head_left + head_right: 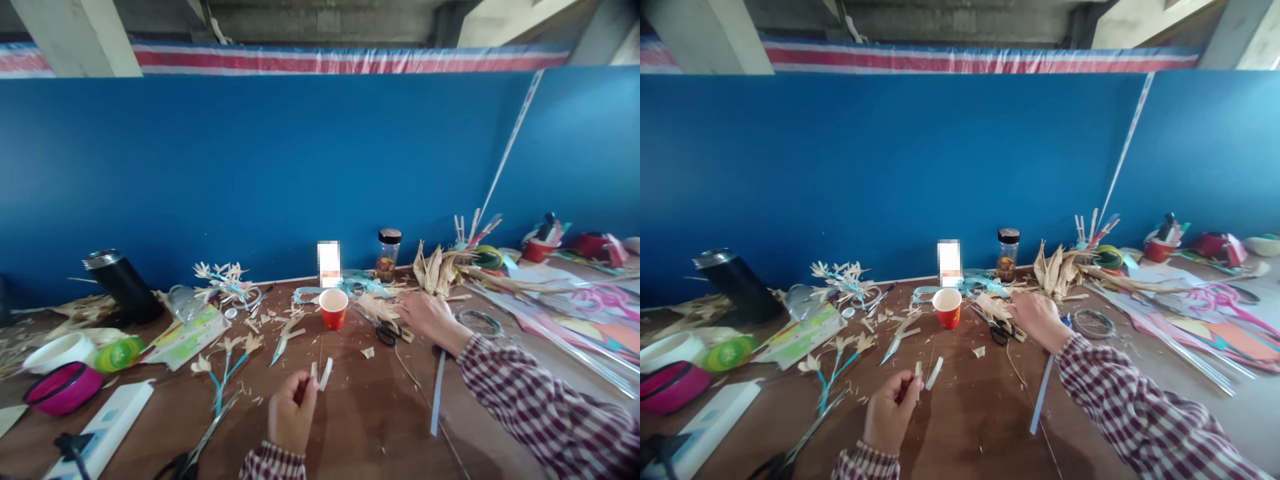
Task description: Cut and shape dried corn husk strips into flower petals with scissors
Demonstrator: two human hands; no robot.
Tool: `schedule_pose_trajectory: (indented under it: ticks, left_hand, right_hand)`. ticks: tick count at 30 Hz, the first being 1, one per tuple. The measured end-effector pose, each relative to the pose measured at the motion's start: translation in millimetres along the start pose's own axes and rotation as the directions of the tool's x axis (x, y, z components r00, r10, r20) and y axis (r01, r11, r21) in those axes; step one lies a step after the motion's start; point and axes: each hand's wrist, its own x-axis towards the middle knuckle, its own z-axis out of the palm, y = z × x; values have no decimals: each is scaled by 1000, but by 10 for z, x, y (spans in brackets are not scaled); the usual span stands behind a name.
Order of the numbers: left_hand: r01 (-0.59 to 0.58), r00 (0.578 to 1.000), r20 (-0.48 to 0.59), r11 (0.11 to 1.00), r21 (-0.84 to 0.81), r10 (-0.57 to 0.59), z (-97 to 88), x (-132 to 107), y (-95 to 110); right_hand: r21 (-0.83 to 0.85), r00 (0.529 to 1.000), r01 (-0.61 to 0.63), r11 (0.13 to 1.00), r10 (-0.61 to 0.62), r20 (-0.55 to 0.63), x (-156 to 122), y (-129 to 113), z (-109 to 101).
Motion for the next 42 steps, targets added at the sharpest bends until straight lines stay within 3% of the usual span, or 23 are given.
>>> schedule_pose_trajectory:
  ticks: [5, 12, 19, 26, 29, 36, 42]
  left_hand:
    - [-23, 1000, 14, 1000, -9, 24, -9, -5, 27]
    - [-47, 999, 18, 999, 4, 46, -23, -7, 0]
    - [-65, 998, 22, 997, 50, 64, -14, 28, -29]
    - [-27, 999, 28, 1000, 13, 27, 6, 27, -50]
    - [-19, 1000, 24, 1000, 2, 19, 11, 24, -56]
    - [-9, 1000, 9, 1000, -17, 9, 21, 25, -24]
    - [10, 1000, -7, 1000, -29, -11, 20, 20, 1]
  right_hand:
    - [107, 994, 113, 988, -113, -1, -79, -172, -150]
    - [243, 957, 291, 925, -286, -56, -160, -669, -236]
    - [382, 938, 320, 867, -234, -255, 73, -951, -25]
    - [584, 968, 245, 774, -162, -192, 295, -1130, 273]
    - [603, 966, 251, 757, -152, -211, 323, -1146, 336]
    - [564, 956, 280, 777, -173, -236, 261, -933, 239]
    - [592, 970, 242, 769, -175, -168, 241, -776, 317]
